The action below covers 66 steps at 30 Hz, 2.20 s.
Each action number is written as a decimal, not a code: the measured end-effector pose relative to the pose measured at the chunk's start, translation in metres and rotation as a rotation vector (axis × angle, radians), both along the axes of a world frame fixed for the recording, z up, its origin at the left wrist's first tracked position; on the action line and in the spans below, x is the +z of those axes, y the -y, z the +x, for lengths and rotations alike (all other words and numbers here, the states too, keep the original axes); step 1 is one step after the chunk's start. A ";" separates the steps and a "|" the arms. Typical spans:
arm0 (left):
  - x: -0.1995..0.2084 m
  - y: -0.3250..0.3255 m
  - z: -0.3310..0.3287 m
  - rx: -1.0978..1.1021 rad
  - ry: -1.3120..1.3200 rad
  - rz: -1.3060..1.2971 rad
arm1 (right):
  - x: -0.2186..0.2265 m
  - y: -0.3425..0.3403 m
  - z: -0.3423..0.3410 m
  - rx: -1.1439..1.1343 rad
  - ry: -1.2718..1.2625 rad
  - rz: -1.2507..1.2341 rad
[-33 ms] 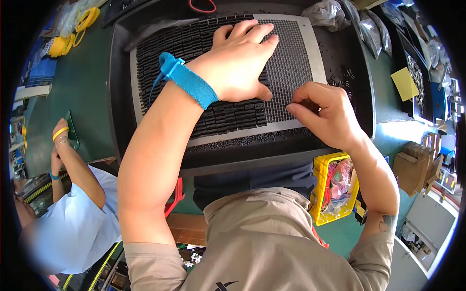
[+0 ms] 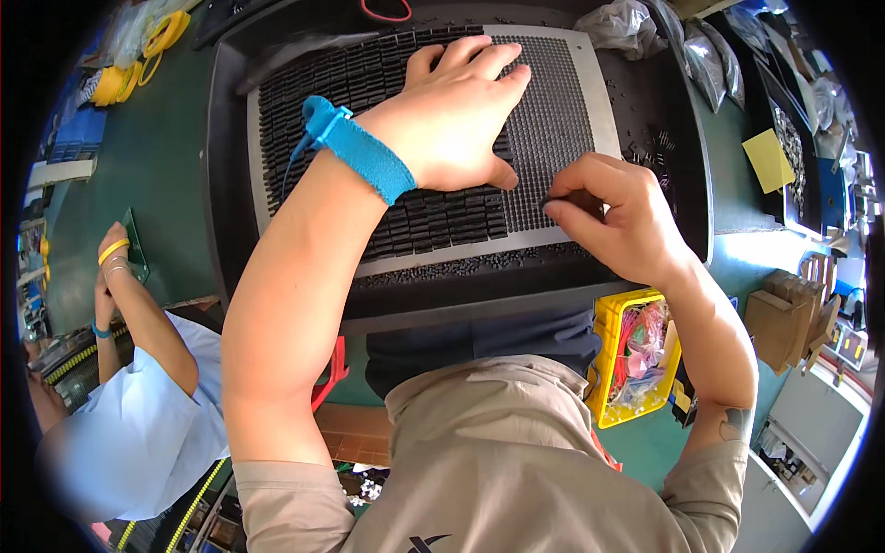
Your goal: The person inserts small electronic components into a perforated metal grid plate by hand.
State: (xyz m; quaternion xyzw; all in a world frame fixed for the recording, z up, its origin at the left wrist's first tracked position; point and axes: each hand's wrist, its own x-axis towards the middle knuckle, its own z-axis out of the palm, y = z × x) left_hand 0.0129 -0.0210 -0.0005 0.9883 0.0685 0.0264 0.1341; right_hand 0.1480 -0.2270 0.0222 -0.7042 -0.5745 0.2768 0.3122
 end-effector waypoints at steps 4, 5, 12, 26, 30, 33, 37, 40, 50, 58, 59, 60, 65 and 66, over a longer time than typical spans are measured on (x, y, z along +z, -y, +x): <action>-0.001 0.001 0.000 0.018 -0.006 0.000 | -0.006 -0.001 -0.003 0.099 0.140 0.116; -0.001 0.001 -0.001 0.022 -0.005 -0.004 | -0.009 -0.002 -0.003 0.104 0.141 0.112; -0.003 0.002 0.000 0.035 -0.008 0.012 | -0.018 -0.008 -0.005 0.198 0.331 0.236; -0.015 -0.001 0.004 0.018 0.032 0.048 | -0.025 -0.012 -0.006 0.232 0.409 0.283; -0.015 0.000 0.004 0.025 0.026 0.052 | -0.025 -0.014 -0.006 0.261 0.428 0.322; -0.016 0.000 0.004 0.030 0.027 0.050 | -0.027 -0.014 -0.006 0.263 0.435 0.327; -0.016 0.000 0.004 0.037 0.036 0.052 | -0.026 -0.014 -0.006 0.274 0.444 0.320; -0.017 0.000 0.004 0.039 0.041 0.053 | -0.026 -0.013 -0.006 0.290 0.458 0.328; -0.019 -0.001 0.003 0.022 0.062 0.050 | -0.030 -0.016 -0.012 0.231 0.508 0.384; -0.020 -0.002 0.003 0.009 0.064 0.068 | -0.031 -0.014 -0.012 0.279 0.489 0.360; -0.019 -0.002 0.003 0.008 0.064 0.069 | -0.032 -0.014 -0.013 0.278 0.489 0.360; -0.018 -0.002 0.003 0.004 0.061 0.060 | -0.031 -0.013 -0.014 0.267 0.494 0.344; -0.021 -0.001 0.002 0.011 0.071 0.042 | -0.030 -0.013 -0.010 0.282 0.482 0.343; -0.022 -0.002 0.001 0.010 0.074 0.036 | -0.030 -0.014 -0.010 0.300 0.490 0.348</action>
